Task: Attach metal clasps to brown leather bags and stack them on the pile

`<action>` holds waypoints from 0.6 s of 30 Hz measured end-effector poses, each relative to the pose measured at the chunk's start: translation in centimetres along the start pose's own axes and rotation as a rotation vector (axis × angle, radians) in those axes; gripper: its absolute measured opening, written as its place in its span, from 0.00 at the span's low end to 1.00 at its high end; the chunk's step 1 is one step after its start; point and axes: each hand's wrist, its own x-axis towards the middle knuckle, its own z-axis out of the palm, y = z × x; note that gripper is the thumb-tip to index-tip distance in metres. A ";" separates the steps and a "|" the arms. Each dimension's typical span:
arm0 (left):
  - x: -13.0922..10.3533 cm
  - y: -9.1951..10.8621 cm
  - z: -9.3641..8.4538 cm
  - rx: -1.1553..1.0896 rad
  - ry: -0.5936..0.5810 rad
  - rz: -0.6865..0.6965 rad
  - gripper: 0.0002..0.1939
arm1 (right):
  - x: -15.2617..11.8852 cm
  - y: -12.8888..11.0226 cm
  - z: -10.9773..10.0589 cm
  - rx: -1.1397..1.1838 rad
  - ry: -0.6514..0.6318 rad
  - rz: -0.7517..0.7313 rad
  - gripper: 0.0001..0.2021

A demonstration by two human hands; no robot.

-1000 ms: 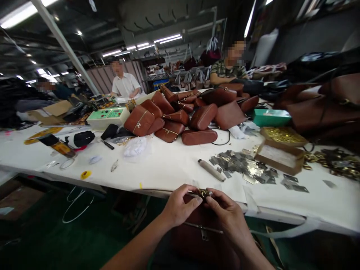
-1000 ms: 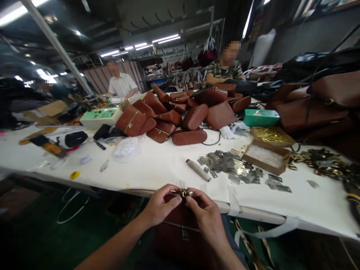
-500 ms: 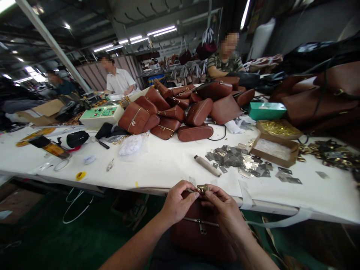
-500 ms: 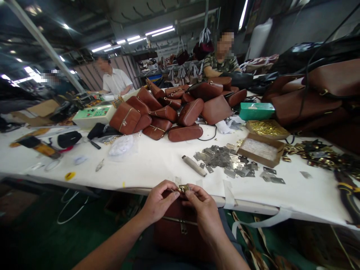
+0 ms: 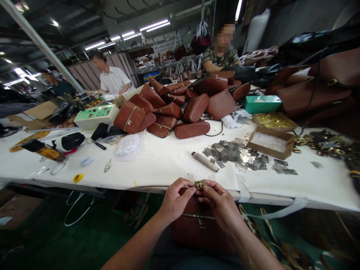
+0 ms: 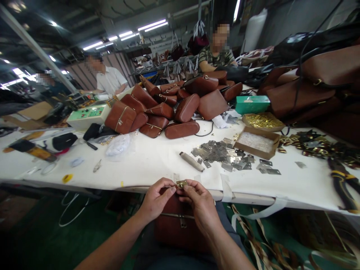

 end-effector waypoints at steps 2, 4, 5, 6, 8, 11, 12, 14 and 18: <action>-0.3 0.0 0.0 -0.020 -0.044 0.107 0.10 | 0.1 0.1 0.0 0.007 0.019 -0.010 0.26; -0.6 -0.1 0.1 -0.038 -0.051 0.129 0.10 | 0.1 0.1 0.0 0.020 0.039 -0.011 0.29; -0.8 -0.3 0.1 -0.050 -0.029 0.089 0.10 | 0.1 0.2 0.1 0.025 0.042 -0.006 0.31; -0.9 -0.5 0.2 -0.070 0.004 0.026 0.11 | 0.1 0.3 0.1 0.026 0.038 0.000 0.31; -1.0 -0.8 0.3 -0.106 0.056 -0.099 0.13 | 0.1 0.5 0.1 0.015 0.021 0.013 0.32; -0.7 -0.8 0.5 -0.055 0.048 -0.099 0.12 | 0.2 1.1 -0.1 -0.030 -0.029 0.005 0.30; -0.6 -0.7 0.5 -0.021 0.048 -0.065 0.11 | 0.2 1.2 -0.2 -0.054 -0.047 -0.006 0.29; -0.4 -0.5 0.6 0.024 0.063 -0.021 0.08 | 0.1 1.3 -0.4 -0.115 -0.069 -0.032 0.28; -0.5 -0.4 0.7 0.013 0.090 -0.026 0.06 | -0.3 1.0 -0.7 -0.253 -0.073 -0.081 0.27</action>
